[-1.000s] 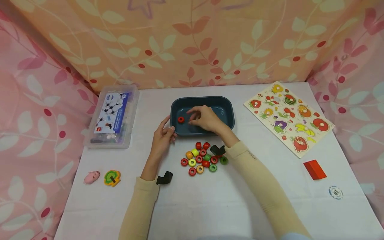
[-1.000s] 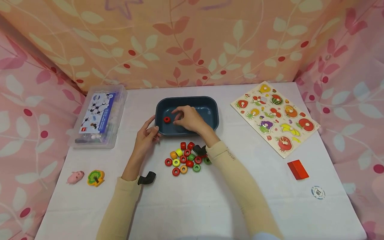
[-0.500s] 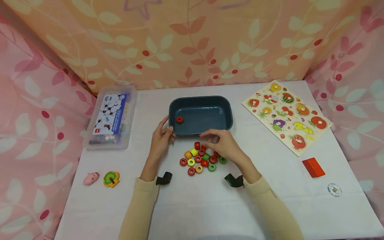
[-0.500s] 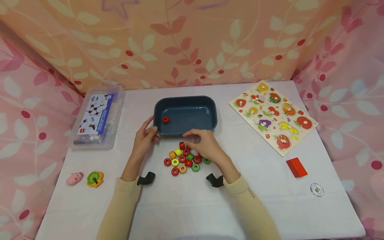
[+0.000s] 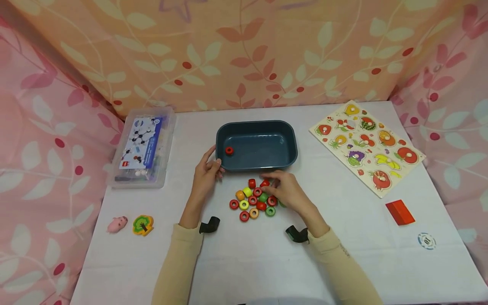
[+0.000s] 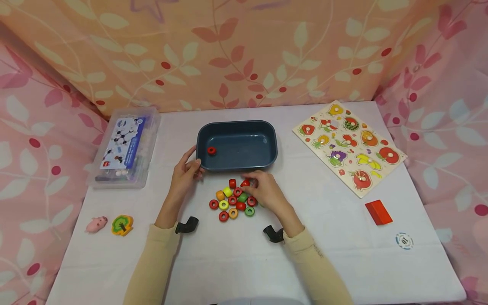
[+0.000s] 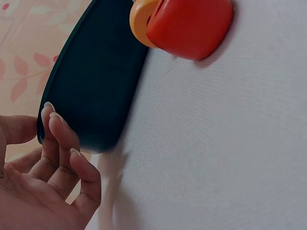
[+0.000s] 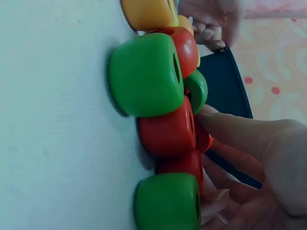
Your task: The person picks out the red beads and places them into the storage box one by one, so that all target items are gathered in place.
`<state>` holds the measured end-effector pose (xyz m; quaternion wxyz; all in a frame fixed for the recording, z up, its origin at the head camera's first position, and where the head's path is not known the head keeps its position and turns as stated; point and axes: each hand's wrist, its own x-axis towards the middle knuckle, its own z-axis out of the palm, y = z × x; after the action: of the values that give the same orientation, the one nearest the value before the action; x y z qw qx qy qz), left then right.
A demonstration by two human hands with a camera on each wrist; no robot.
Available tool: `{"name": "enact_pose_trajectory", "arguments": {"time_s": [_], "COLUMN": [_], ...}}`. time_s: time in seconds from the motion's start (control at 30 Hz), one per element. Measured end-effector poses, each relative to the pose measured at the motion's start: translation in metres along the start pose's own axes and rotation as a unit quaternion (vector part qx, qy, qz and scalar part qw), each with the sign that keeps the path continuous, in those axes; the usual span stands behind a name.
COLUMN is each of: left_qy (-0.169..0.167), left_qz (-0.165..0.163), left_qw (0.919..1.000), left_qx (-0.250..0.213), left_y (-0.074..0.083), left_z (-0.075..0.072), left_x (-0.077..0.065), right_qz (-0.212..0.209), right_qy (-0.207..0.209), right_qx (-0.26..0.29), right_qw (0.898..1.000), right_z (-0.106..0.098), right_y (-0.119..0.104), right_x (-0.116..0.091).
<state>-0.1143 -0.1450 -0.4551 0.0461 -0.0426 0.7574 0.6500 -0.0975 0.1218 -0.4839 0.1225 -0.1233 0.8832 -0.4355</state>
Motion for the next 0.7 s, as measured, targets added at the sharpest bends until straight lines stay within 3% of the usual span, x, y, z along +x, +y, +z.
{"name": "enact_pose_trajectory", "arguments": {"time_s": [0.2,0.3,0.53,0.7], "left_qy": [-0.001,-0.001,-0.003,-0.007], "left_qz": [-0.004,-0.004,0.001,0.003], "left_qw": [1.0000,1.0000,1.0000,1.0000], "left_qx": [0.000,-0.001,0.003,0.000], "left_y": [-0.001,-0.002,-0.004,-0.002], "left_z": [0.000,0.000,-0.001,-0.001], "left_x": [0.001,0.000,-0.001,0.000], "right_qz": [0.014,-0.004,-0.055,-0.079], "right_qy": [-0.014,-0.023,-0.044,-0.048], "right_qx": [-0.021,-0.024,0.052,0.112], "right_qw": [1.000,0.999,0.996,0.989], "right_z": [-0.003,-0.007,-0.023,-0.035], "right_y": [-0.003,-0.003,-0.012,-0.025], "right_x": [0.001,-0.001,-0.002,0.008]}}
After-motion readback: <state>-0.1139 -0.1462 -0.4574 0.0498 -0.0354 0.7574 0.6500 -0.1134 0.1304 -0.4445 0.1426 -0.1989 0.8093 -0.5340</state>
